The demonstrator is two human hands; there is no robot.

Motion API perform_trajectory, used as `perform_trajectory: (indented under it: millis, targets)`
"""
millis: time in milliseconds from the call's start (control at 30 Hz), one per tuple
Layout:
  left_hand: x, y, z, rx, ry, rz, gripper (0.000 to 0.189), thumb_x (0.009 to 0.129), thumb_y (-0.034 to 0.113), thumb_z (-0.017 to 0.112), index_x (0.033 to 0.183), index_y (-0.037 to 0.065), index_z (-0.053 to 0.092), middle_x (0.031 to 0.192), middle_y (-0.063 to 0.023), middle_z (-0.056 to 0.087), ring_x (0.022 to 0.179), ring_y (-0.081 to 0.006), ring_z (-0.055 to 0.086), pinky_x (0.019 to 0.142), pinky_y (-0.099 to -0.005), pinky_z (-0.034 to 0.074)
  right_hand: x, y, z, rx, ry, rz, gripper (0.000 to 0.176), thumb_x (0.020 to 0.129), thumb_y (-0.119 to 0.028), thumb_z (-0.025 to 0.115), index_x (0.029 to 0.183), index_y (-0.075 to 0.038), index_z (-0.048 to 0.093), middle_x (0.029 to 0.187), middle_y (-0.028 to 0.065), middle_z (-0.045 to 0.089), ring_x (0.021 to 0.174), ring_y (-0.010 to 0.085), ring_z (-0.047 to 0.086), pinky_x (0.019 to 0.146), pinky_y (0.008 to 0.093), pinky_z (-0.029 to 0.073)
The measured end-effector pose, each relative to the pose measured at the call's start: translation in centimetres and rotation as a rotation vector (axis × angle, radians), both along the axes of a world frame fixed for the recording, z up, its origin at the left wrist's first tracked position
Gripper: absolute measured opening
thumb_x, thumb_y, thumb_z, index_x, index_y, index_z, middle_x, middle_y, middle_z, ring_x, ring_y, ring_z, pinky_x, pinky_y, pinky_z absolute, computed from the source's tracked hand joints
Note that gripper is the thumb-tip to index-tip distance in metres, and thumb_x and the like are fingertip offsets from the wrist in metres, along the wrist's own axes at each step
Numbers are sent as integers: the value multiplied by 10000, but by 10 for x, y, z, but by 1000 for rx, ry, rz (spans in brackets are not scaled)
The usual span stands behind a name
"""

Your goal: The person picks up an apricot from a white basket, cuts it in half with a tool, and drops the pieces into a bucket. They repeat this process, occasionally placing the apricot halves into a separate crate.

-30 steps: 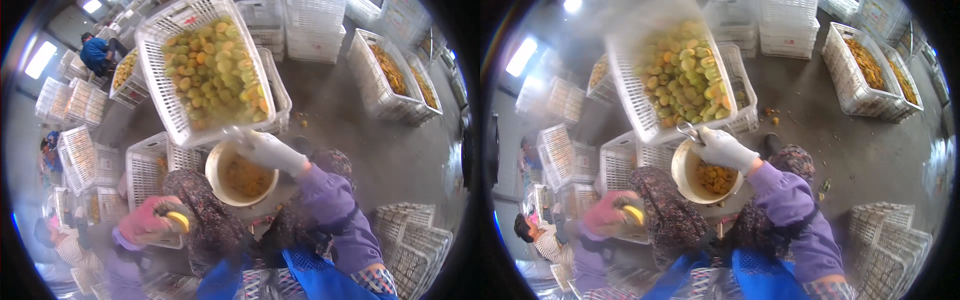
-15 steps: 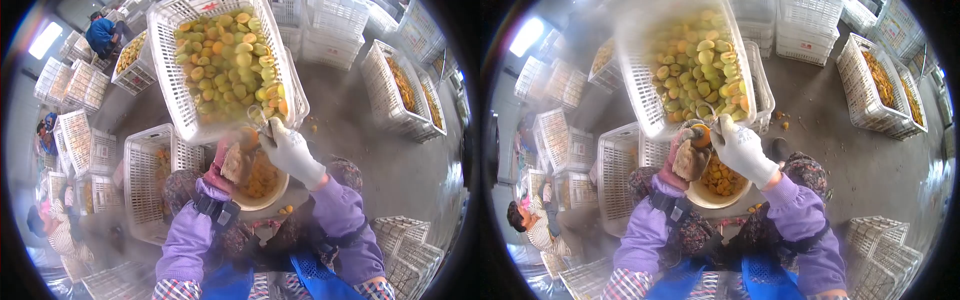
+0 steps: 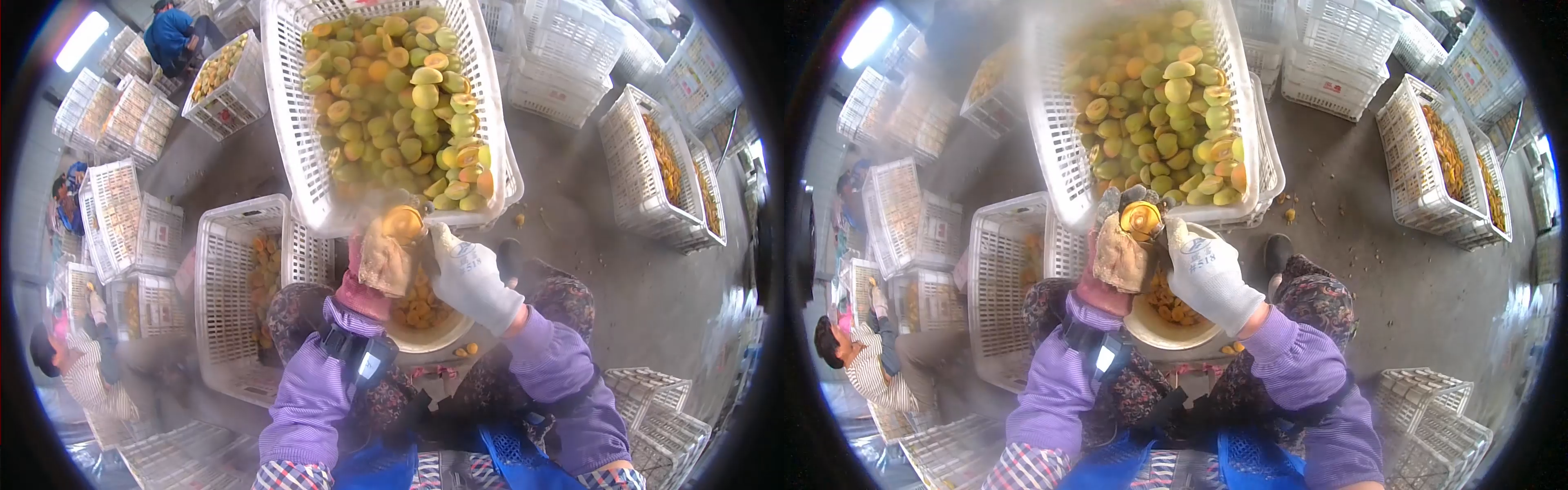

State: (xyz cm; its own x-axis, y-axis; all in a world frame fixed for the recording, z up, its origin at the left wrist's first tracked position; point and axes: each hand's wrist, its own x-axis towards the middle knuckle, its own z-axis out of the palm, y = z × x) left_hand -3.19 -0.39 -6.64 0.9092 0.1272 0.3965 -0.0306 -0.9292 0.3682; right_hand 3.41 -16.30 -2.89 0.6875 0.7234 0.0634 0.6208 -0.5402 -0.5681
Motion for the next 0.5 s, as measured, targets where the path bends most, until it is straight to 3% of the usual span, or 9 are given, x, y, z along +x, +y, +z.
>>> perform_trajectory:
  millis: [33,133,200,300,367,400,500]
  targets:
    - [-3,-3,7,-112,58,25,404,861,124,564,1236,-20,523,1281,-160,517,1184,-293,489,1072,-440,344,0,1,-3,14,-48,8,492,764,-104,591,1222,50,503,999,173,651,1005,296,626,852,376,506]
    - [-1,1,-2,366,-297,-20,255,765,88,581,937,-99,606,1022,-233,598,876,-342,593,835,-511,437,-1,3,-10,2,-92,23,522,733,-86,591,1224,64,498,910,176,660,896,314,653,784,393,521]
    - [0,1,-3,340,-264,-22,250,767,77,572,942,-99,601,1015,-231,600,874,-347,595,847,-505,437,1,4,-4,-84,19,19,517,728,-83,592,1214,69,502,834,172,661,802,327,665,728,406,527]
    - [-6,-4,9,139,-41,-18,350,849,86,551,1163,-59,499,1157,-189,542,1039,-325,548,937,-468,443,-4,2,-32,106,-132,73,478,743,-100,609,1179,76,516,751,164,647,693,356,652,666,427,521]
    - [-7,-3,2,-382,43,-69,384,910,121,533,1260,-20,460,1206,-161,526,1094,-309,539,959,-447,463,-2,0,-32,200,-18,98,431,766,-118,610,1141,77,528,771,187,643,722,372,646,679,430,517]
    - [-2,2,-21,-808,20,-129,353,932,149,524,1247,-1,471,1181,-155,539,1066,-306,554,938,-443,479,-2,-1,-32,246,39,108,409,778,-127,610,1123,78,534,782,199,641,736,380,644,686,432,515]
    - [6,3,-24,-1909,63,-161,261,988,241,472,1153,44,515,1077,-132,578,982,-290,590,882,-413,517,4,-5,-9,183,389,142,354,800,-149,599,1066,75,529,838,246,633,816,402,635,728,440,507]
